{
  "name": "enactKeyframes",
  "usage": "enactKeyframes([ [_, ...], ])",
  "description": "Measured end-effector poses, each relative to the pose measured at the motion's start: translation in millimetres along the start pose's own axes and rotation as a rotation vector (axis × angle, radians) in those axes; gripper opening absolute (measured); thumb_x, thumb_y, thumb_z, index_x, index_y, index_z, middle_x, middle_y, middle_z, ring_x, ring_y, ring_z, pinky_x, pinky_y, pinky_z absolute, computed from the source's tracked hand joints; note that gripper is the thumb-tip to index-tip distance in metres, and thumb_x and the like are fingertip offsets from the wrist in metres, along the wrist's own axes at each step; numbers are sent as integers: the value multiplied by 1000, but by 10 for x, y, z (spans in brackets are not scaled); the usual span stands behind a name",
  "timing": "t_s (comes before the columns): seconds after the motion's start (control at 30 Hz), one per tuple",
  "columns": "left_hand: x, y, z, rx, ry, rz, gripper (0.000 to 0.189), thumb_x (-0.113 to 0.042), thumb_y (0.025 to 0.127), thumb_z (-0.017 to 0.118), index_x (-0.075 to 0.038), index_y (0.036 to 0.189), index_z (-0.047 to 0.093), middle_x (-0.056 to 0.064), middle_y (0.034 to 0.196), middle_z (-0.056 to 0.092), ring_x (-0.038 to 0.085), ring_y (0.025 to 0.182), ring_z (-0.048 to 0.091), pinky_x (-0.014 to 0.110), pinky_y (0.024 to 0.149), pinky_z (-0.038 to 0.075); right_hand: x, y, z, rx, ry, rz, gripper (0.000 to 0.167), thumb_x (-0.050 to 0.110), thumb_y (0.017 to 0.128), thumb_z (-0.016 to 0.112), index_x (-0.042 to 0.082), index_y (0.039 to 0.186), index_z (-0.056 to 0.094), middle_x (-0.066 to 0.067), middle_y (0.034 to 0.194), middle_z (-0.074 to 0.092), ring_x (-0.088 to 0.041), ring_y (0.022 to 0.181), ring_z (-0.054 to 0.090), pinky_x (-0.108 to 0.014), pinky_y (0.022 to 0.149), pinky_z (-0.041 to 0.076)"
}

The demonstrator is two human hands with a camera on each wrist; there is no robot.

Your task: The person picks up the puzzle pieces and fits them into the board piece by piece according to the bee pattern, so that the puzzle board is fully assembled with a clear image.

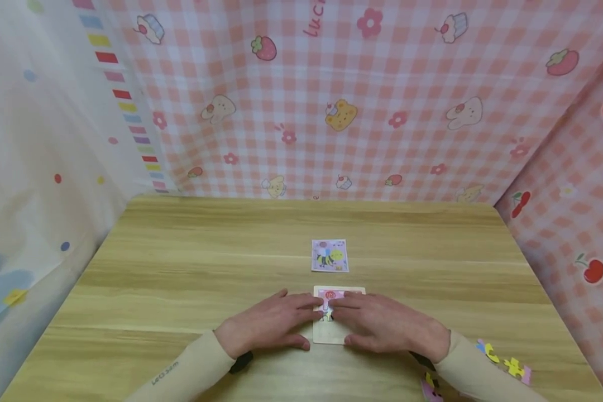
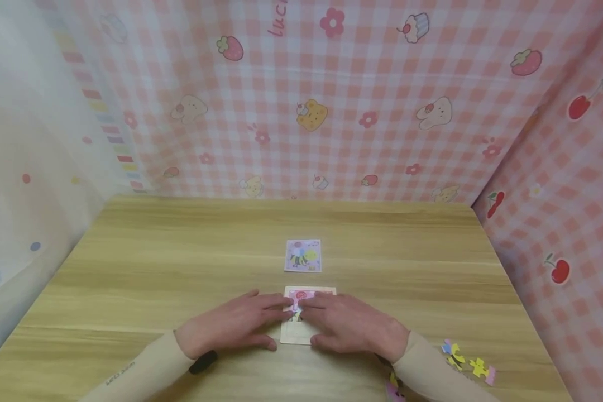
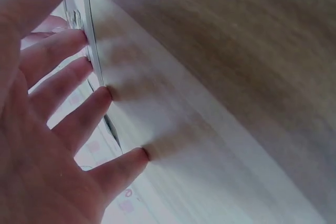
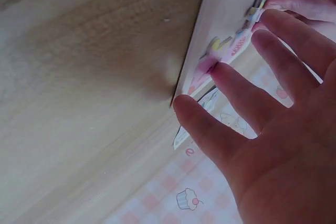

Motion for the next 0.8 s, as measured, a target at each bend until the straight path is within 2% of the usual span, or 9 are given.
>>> enactKeyframes([
  [0.17, 0, 4, -6, -4, -32, -3, 64, -51, 98, 65, -17, 150, 55, 0, 159, 43, 16, 147, 39, 64, 113, 39, -7, -9, 11, -35, -35, -21, 51, 33, 97, 71, 3, 137, 63, -10, 146, 60, -33, 137, 53, -49, 111, 46],
  [0.4, 2, 10, 8, -3, -18, 6, 56, -43, 100, 67, -16, 148, 58, -1, 148, 53, 17, 140, 48, 66, 110, 42, 4, 6, 20, -10, -46, -18, 47, 33, 98, 70, 6, 136, 64, -9, 148, 58, -31, 139, 51, -47, 114, 44],
  [0.63, -15, 24, -2, -4, 19, 29, 56, -41, 99, 69, -15, 147, 57, -1, 148, 54, 16, 139, 49, 65, 106, 46, 19, 17, 26, 21, -55, -8, 46, 33, 99, 68, 5, 136, 64, -7, 149, 57, -31, 141, 49, -44, 117, 40],
  [0.8, -7, 26, -28, 32, 16, 19, 58, -38, 99, 70, -14, 149, 54, -1, 152, 50, 15, 142, 46, 64, 108, 45, 29, 43, -7, 34, -67, -5, 44, 31, 99, 67, 5, 135, 65, -6, 146, 60, -31, 139, 51, -44, 117, 41],
])
Point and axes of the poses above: each hand's wrist, its own y-axis towards the middle knuckle, its own z-axis out of the palm, x = y × z, the point moved 3 cm from there along y, towards the middle knuckle
